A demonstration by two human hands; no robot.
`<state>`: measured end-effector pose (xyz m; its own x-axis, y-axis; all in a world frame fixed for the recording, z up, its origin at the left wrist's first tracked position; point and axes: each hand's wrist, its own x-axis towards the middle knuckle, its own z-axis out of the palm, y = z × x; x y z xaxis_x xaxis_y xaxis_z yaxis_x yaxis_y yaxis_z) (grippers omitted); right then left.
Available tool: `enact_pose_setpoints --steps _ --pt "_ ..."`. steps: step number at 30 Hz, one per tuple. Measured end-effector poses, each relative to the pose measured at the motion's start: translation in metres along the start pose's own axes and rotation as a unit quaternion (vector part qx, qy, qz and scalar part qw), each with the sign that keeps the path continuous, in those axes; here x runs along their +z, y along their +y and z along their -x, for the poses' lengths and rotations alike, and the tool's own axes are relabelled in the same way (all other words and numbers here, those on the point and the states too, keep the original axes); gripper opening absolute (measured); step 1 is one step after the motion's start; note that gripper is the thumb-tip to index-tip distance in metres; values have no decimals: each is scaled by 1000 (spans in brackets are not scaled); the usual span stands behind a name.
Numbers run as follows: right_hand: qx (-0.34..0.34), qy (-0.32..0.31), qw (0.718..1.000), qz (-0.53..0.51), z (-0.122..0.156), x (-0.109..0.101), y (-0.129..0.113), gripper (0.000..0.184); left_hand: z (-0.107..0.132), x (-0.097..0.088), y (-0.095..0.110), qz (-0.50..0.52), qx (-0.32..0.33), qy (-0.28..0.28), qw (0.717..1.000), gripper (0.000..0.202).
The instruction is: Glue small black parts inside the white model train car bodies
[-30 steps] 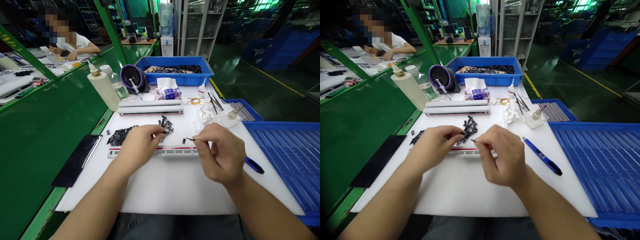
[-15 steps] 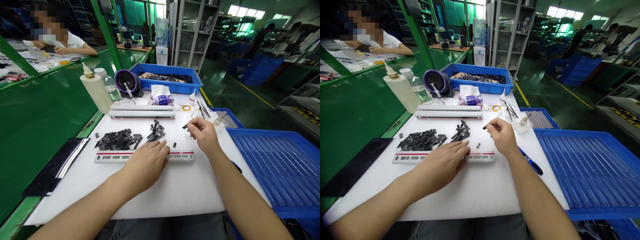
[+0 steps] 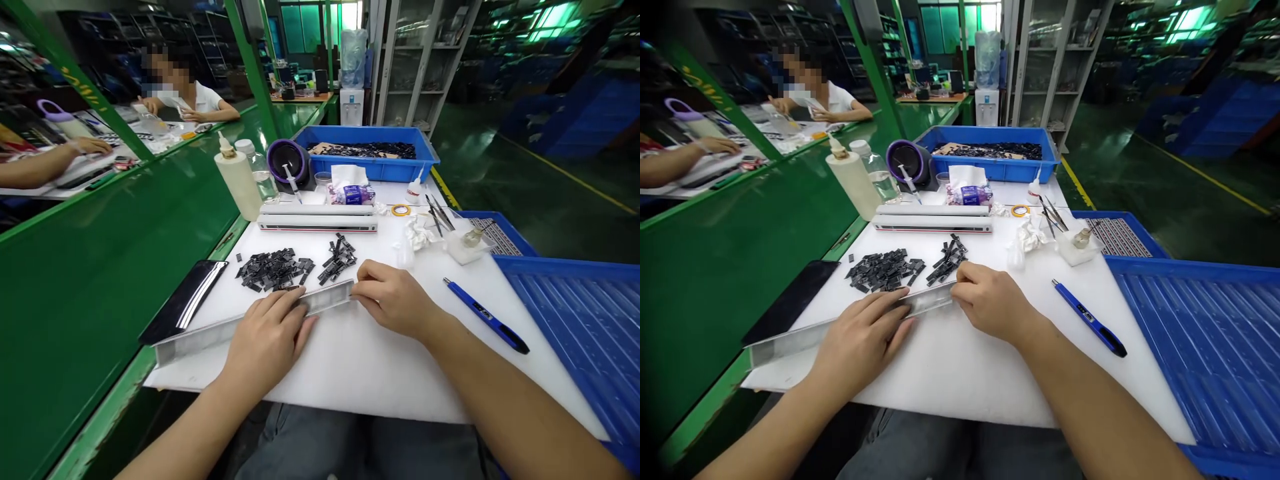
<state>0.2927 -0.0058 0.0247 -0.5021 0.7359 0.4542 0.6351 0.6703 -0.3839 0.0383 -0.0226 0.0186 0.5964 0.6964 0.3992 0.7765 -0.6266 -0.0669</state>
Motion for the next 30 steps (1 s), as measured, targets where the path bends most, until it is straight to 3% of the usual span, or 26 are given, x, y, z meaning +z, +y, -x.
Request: enact_pose_setpoints --steps 4,9,12,14,16,18,20,22,25,30 --pt "19 -56 997 45 1 -3 3 23 -1 -4 0 2 5 -5 1000 21" --pt "16 -68 998 -1 2 -6 0 19 -19 -5 12 -33 46 -49 997 25" --pt "5 -51 997 -51 3 -7 3 21 -37 0 26 -39 85 -101 991 30" --pt "22 8 997 -75 2 -10 11 20 -47 4 32 -27 94 -132 986 31" --pt "103 100 988 -50 1 -16 22 16 -53 8 33 -14 95 -147 984 33" --pt "236 159 958 22 0 -23 35 15 -58 11 28 3 100 -150 984 35" --pt "362 146 916 89 -1 -26 46 27 -63 13 21 24 114 -152 981 34" --pt "436 92 887 121 -1 -24 53 42 -70 15 15 43 132 -161 977 33" --pt "475 30 869 134 -1 -18 57 53 -77 18 11 51 142 -171 974 35" --pt "490 7 859 151 -7 -17 55 43 -73 23 16 33 144 -127 981 35"
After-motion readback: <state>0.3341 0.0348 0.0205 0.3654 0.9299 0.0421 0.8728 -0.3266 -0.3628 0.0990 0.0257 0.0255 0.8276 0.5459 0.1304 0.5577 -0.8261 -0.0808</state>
